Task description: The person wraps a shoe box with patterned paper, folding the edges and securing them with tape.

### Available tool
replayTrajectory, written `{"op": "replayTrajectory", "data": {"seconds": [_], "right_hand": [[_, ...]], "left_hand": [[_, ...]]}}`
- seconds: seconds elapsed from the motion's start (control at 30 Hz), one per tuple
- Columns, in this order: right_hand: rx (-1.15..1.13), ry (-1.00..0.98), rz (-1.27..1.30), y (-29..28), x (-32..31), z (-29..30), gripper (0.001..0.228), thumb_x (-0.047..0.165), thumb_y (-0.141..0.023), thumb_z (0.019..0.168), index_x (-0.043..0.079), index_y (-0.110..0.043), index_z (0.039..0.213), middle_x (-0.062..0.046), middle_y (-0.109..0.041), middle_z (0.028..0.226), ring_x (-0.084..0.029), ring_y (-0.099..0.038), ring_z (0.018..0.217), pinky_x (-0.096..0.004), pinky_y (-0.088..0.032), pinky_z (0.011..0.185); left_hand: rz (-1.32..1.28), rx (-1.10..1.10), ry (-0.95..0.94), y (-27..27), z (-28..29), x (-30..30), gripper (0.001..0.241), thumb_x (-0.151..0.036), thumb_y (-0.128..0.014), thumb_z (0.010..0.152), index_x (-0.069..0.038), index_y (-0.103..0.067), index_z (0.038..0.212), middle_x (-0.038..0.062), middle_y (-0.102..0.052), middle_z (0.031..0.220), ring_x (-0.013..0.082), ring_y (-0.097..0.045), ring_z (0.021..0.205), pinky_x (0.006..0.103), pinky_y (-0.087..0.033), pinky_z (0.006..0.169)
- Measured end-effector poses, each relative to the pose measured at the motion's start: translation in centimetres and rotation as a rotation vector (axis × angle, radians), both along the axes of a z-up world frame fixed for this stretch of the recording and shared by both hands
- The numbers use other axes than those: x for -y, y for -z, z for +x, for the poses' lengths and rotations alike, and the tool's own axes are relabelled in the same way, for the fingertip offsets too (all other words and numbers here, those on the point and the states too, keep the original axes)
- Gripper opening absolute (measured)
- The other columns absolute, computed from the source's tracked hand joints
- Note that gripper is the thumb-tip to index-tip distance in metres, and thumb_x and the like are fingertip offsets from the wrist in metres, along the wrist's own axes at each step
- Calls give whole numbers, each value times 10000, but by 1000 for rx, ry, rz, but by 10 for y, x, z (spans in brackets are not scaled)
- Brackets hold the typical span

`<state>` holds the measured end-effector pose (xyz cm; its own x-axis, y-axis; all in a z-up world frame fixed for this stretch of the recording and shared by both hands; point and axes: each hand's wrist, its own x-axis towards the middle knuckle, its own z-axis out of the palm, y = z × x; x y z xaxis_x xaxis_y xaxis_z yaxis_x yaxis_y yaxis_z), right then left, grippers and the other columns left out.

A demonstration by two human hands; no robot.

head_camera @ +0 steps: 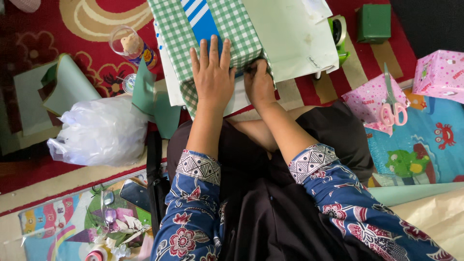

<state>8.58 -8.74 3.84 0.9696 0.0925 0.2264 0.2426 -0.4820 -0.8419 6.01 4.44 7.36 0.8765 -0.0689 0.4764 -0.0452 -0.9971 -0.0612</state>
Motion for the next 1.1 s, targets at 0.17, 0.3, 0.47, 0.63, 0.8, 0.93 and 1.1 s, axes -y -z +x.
{"op": "replayTrajectory", "data": {"seconds": [0.17,0.3,0.47,0.63,0.8,0.93,1.1], "right_hand": [[27,-42,5,-1,3,-3,299,78,-596,873,69,-403,1101,-139,-696,808,-374,-683,680,-475,-497,575],[31,-40,36,-4,1,-5,336,194,-685,894,76,-420,1065,-100,-701,849,-316,-700,736,-444,-520,622],[-49,14,-27,-5,-1,-3,254,116,-591,909,101,-417,1094,-146,-726,891,-384,-706,781,-491,-511,633],[-91,-160,0,-11,12,-16,344,86,-679,887,78,-441,1136,-89,-705,905,-289,-709,785,-422,-527,647],[75,-285,-142,-17,48,-27,237,230,-712,942,121,-545,1071,0,-720,894,-196,-687,699,-367,-523,642],[347,-89,9,-37,78,-16,184,153,-703,991,88,-557,1082,-40,-668,946,-137,-633,730,-253,-483,574],[96,-41,124,-40,87,2,309,174,-692,953,111,-514,1197,-63,-614,1120,-134,-563,878,-264,-479,714]], "left_hand": [[-6,-9,4,-1,-1,1,736,-366,-810,975,-153,-397,1546,165,-401,1573,414,-341,1460,624,-217,1205],[3,8,3,-2,0,1,732,-373,-819,977,-154,-404,1539,164,-406,1568,411,-355,1454,624,-228,1201],[5,8,-3,-4,0,2,722,-371,-806,979,-154,-407,1540,162,-414,1565,416,-361,1451,622,-226,1201],[-28,13,42,-8,-5,-2,786,-367,-836,974,-134,-359,1554,161,-413,1577,387,-313,1477,613,-189,1221],[-39,-86,20,-5,-41,-17,810,-533,-766,1128,-176,-250,1640,141,-99,1668,354,-38,1549,522,-38,1294],[-571,386,-125,21,-75,-30,748,-390,-719,1013,-126,-299,1573,101,-242,1664,336,-170,1588,564,-188,1342],[-796,464,-245,41,-101,-37,761,-360,-711,955,-73,-323,1543,184,-440,1541,377,-429,1431,518,-360,1178]]}}
